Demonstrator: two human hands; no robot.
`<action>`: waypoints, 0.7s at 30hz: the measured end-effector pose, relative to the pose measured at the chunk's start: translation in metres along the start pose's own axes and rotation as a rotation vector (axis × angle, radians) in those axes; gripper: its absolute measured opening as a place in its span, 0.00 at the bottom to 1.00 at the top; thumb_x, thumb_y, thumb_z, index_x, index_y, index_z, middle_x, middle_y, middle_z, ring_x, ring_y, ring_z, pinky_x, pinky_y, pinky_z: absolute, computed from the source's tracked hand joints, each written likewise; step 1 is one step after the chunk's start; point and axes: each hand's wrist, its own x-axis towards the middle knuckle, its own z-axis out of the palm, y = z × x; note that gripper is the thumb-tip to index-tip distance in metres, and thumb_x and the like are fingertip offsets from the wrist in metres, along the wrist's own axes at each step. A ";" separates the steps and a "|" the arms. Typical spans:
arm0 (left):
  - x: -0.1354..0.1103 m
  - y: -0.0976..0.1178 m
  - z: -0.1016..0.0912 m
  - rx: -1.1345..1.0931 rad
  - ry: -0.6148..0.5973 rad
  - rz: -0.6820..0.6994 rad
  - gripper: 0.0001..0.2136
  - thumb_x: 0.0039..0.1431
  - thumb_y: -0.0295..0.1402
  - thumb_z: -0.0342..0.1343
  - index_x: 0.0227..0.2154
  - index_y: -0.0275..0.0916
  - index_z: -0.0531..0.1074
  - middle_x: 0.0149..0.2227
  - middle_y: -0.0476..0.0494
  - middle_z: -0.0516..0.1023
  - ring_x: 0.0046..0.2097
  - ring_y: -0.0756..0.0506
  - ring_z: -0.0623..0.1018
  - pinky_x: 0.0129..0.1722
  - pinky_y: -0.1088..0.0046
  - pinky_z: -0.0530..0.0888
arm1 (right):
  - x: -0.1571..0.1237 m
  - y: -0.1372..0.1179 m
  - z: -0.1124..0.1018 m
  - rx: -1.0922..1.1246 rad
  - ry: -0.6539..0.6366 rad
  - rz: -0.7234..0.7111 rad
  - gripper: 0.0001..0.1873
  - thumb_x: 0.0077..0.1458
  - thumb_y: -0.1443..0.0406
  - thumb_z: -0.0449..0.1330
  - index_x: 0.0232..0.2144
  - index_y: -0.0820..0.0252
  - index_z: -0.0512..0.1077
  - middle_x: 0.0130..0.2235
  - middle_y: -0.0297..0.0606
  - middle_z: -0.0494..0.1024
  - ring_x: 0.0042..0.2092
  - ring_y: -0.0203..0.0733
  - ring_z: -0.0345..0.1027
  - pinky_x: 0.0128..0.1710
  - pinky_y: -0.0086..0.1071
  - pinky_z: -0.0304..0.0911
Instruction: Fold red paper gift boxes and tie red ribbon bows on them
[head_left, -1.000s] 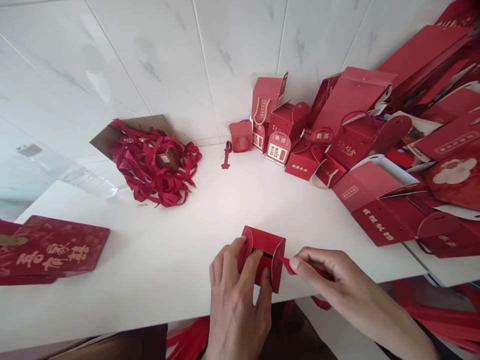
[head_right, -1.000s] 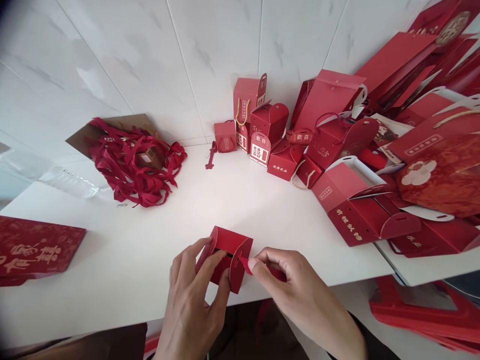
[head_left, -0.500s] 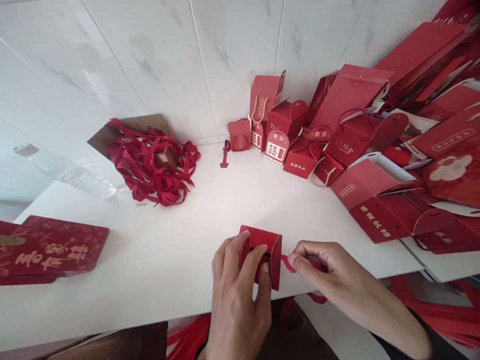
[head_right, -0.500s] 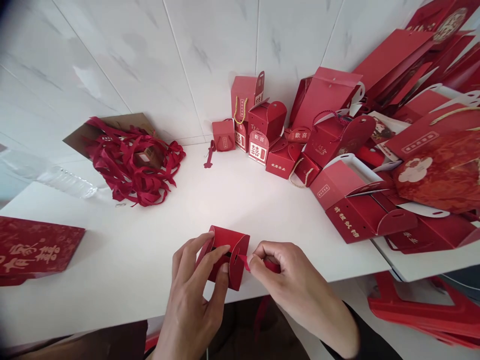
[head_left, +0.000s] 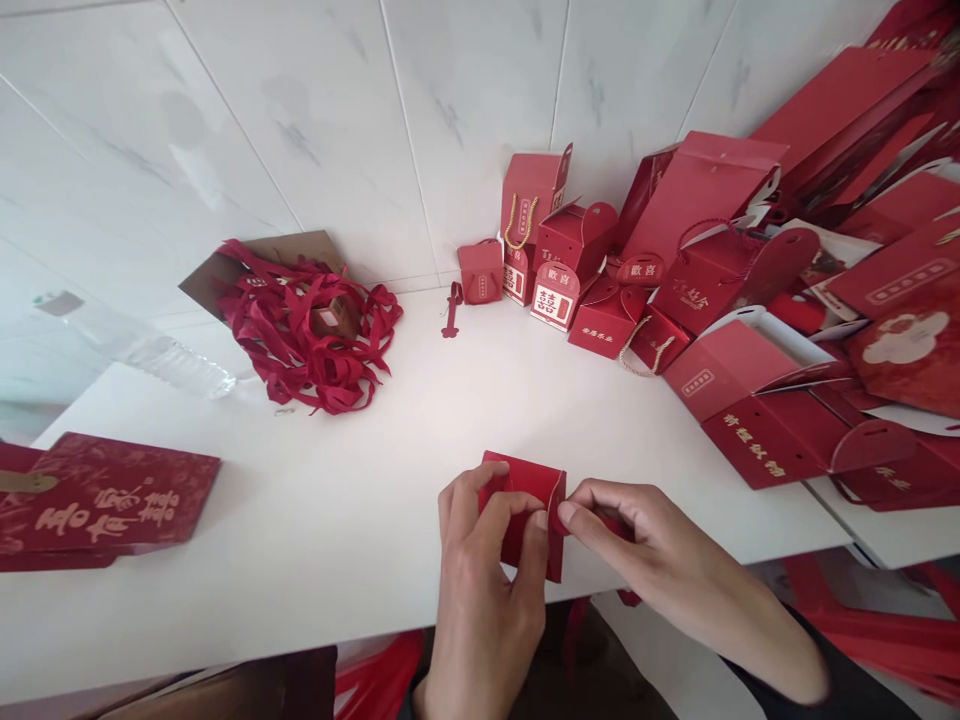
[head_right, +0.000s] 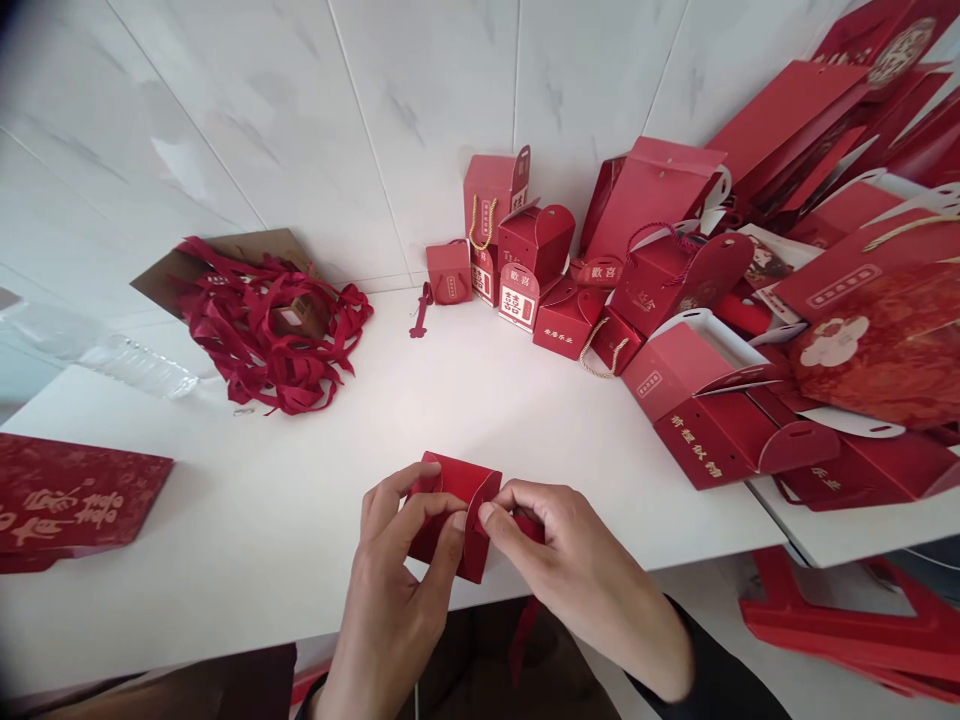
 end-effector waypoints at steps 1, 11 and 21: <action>0.000 0.000 0.001 -0.023 0.013 -0.025 0.08 0.69 0.31 0.52 0.36 0.44 0.76 0.51 0.39 0.72 0.58 0.38 0.69 0.46 0.61 0.76 | 0.000 -0.001 0.000 0.005 0.001 -0.006 0.23 0.68 0.47 0.52 0.30 0.56 0.68 0.26 0.26 0.60 0.26 0.33 0.49 0.25 0.27 0.58; 0.003 0.011 -0.005 -0.251 0.191 -0.138 0.08 0.70 0.38 0.51 0.37 0.45 0.75 0.51 0.42 0.74 0.54 0.41 0.75 0.43 0.69 0.74 | 0.001 -0.003 0.011 -0.152 0.303 -0.330 0.14 0.70 0.50 0.54 0.53 0.41 0.69 0.57 0.35 0.69 0.60 0.47 0.63 0.49 0.36 0.69; -0.007 0.005 -0.010 -0.261 0.262 -0.318 0.10 0.65 0.41 0.57 0.45 0.46 0.71 0.44 0.45 0.75 0.44 0.44 0.74 0.44 0.68 0.71 | 0.015 -0.015 0.024 -0.077 0.186 -0.275 0.12 0.69 0.54 0.53 0.38 0.50 0.71 0.56 0.37 0.69 0.59 0.46 0.64 0.42 0.36 0.71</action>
